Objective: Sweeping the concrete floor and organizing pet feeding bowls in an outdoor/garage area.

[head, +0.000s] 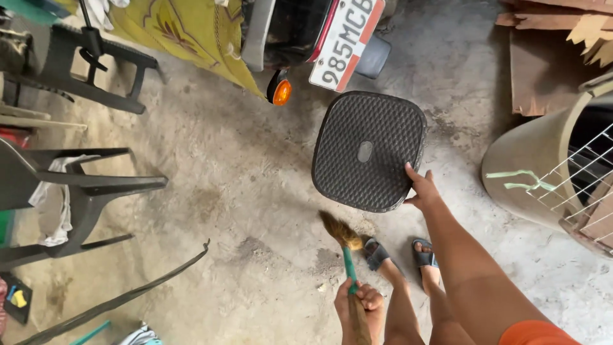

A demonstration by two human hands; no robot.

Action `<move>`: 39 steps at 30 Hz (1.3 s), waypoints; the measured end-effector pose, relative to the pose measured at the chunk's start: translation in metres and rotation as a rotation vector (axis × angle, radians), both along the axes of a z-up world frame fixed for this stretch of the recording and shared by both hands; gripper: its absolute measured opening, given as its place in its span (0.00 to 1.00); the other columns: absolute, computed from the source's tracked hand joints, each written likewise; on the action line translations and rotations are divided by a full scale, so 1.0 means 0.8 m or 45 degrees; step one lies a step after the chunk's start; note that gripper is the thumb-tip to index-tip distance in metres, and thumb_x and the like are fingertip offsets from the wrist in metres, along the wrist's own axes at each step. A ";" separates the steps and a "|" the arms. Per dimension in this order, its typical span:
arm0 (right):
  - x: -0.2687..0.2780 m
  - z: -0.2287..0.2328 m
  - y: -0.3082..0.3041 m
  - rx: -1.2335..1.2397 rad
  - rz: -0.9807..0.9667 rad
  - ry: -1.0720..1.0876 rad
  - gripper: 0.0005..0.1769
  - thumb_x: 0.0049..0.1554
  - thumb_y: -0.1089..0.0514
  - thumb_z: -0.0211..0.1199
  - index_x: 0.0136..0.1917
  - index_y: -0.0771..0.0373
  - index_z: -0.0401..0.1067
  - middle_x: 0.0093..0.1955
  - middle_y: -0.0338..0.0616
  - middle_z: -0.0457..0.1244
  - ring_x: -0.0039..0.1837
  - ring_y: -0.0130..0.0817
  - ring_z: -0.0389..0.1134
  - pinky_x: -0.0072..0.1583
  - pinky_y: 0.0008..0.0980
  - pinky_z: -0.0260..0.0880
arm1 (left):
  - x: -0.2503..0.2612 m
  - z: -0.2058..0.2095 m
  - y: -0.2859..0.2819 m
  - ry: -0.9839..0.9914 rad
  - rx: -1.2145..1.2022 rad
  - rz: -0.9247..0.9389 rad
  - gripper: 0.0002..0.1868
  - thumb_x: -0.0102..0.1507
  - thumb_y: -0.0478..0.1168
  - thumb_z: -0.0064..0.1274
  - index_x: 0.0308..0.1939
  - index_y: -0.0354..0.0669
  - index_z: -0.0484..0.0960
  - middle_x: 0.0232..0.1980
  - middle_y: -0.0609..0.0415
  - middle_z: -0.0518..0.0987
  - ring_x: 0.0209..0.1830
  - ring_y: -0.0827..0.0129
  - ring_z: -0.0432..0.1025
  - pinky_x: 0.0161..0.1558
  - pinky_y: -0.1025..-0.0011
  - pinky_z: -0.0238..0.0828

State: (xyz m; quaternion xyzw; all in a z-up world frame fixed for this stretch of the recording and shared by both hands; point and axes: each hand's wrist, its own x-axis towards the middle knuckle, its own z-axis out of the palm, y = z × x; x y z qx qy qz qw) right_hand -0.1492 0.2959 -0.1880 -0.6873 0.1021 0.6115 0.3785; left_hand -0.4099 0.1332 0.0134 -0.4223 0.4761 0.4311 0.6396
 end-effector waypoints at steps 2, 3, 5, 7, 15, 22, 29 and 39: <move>0.023 -0.003 -0.010 0.020 -0.022 0.043 0.60 0.55 0.44 0.69 0.83 0.57 0.30 0.83 0.56 0.43 0.81 0.56 0.45 0.64 0.73 0.58 | 0.008 -0.003 0.008 -0.022 0.023 0.030 0.14 0.65 0.43 0.47 0.27 0.41 0.70 0.17 0.58 0.63 0.12 0.71 0.56 0.16 0.72 0.56; 0.032 -0.004 -0.007 0.056 -0.042 0.104 0.56 0.55 0.47 0.70 0.82 0.64 0.39 0.80 0.57 0.47 0.79 0.56 0.49 0.60 0.71 0.64 | 0.012 -0.003 0.015 -0.027 0.061 0.063 0.14 0.66 0.43 0.47 0.27 0.41 0.71 0.17 0.58 0.64 0.12 0.72 0.56 0.16 0.73 0.57; 0.055 -0.002 -0.017 0.140 0.006 0.115 0.50 0.54 0.48 0.70 0.79 0.68 0.50 0.77 0.56 0.53 0.74 0.55 0.54 0.56 0.67 0.66 | 0.021 -0.005 0.015 -0.044 0.087 0.081 0.15 0.65 0.44 0.48 0.27 0.41 0.71 0.17 0.58 0.64 0.12 0.72 0.57 0.16 0.74 0.57; 0.079 0.005 -0.034 0.227 0.046 0.126 0.45 0.54 0.49 0.70 0.77 0.72 0.61 0.73 0.54 0.58 0.70 0.53 0.59 0.51 0.63 0.68 | 0.034 0.004 0.015 -0.060 0.115 0.093 0.15 0.65 0.44 0.49 0.27 0.40 0.72 0.17 0.58 0.65 0.12 0.72 0.57 0.17 0.74 0.57; 0.183 0.016 -0.092 0.314 -0.182 -0.132 0.34 0.64 0.55 0.60 0.78 0.65 0.54 0.73 0.46 0.56 0.73 0.48 0.56 0.67 0.59 0.64 | 0.089 0.032 0.012 -0.090 -0.003 -0.052 0.13 0.64 0.44 0.52 0.27 0.43 0.73 0.17 0.59 0.64 0.11 0.73 0.56 0.17 0.74 0.55; 0.142 0.001 -0.115 -0.031 0.615 -0.805 0.33 0.71 0.45 0.57 0.76 0.74 0.62 0.73 0.64 0.61 0.72 0.58 0.63 0.72 0.50 0.62 | 0.106 0.059 -0.008 -0.061 0.087 0.009 0.12 0.64 0.43 0.51 0.29 0.43 0.72 0.17 0.58 0.65 0.10 0.71 0.56 0.18 0.74 0.55; -0.062 0.344 -0.172 0.138 1.041 0.064 0.31 0.59 0.44 0.56 0.74 0.50 0.66 0.77 0.42 0.56 0.76 0.45 0.54 0.66 0.53 0.64 | 0.078 0.052 -0.073 0.167 0.072 -0.103 0.14 0.62 0.53 0.53 0.35 0.50 0.69 0.28 0.56 0.71 0.25 0.64 0.65 0.33 0.62 0.65; -0.157 0.581 -0.223 0.145 1.656 0.469 0.34 0.57 0.41 0.61 0.65 0.71 0.73 0.46 0.52 0.66 0.41 0.38 0.68 0.41 0.36 0.72 | 0.024 0.164 -0.115 0.429 0.182 -0.130 0.26 0.63 0.61 0.51 0.52 0.45 0.74 0.47 0.52 0.74 0.46 0.62 0.69 0.45 0.64 0.70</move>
